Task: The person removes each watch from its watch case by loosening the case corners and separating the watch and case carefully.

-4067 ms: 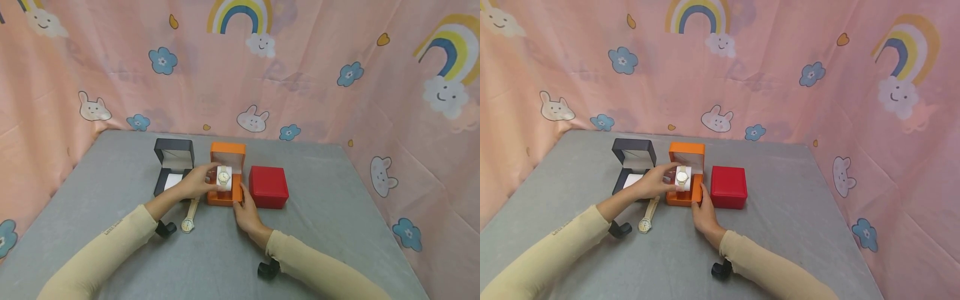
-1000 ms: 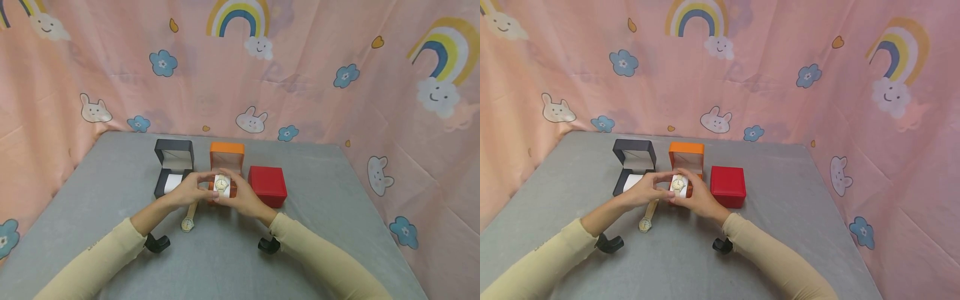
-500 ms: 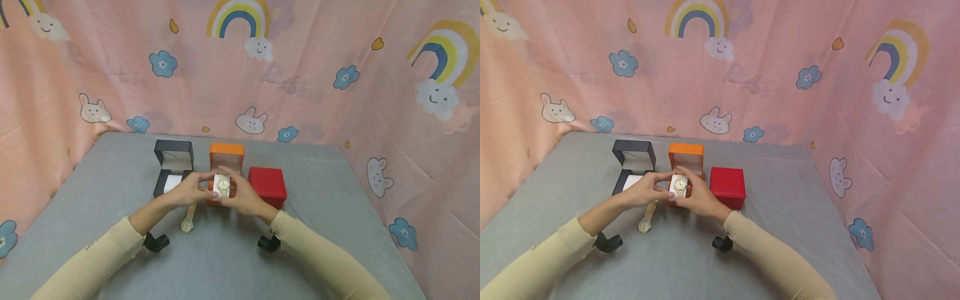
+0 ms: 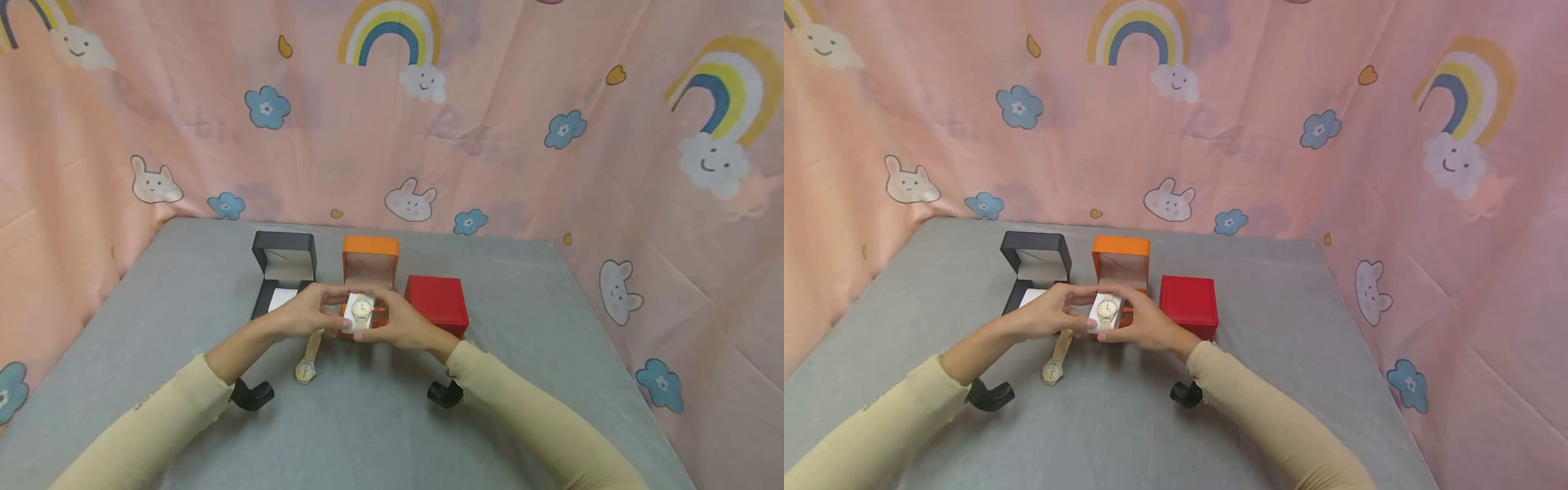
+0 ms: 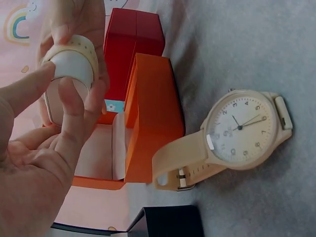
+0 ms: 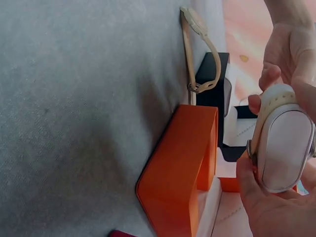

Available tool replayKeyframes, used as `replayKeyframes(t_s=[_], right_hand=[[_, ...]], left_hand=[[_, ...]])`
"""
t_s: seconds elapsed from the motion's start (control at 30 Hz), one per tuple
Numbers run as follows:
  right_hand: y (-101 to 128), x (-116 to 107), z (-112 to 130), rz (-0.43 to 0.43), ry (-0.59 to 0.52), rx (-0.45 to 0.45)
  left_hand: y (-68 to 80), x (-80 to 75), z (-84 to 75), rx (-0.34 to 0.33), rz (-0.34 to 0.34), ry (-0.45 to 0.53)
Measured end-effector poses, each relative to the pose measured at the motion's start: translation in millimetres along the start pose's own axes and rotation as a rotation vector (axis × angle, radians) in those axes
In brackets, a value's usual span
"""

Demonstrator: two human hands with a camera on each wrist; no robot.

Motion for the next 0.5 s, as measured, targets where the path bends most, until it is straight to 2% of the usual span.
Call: replayKeyframes(t_s=[0.1, 0.5], right_hand=[[0.2, -0.2, 1.4, 0.007, 0.002, -0.009], [0.8, -7.9, -1.5, -0.048, 0.049, 0.005]], left_hand=[[1.3, 0.0, 0.8, 0.005, 0.010, 0.008], [2.9, -1.6, 5.2, 0.026, -0.052, 0.067]])
Point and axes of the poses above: each hand's wrist, its own y-axis away from the middle knuckle, its own x-axis out of the palm, z = x × y, the point moved 8 cm from there along -y, towards the middle knuckle, and after that the axes turned 4 degrees about z, right-handed, at the moved point
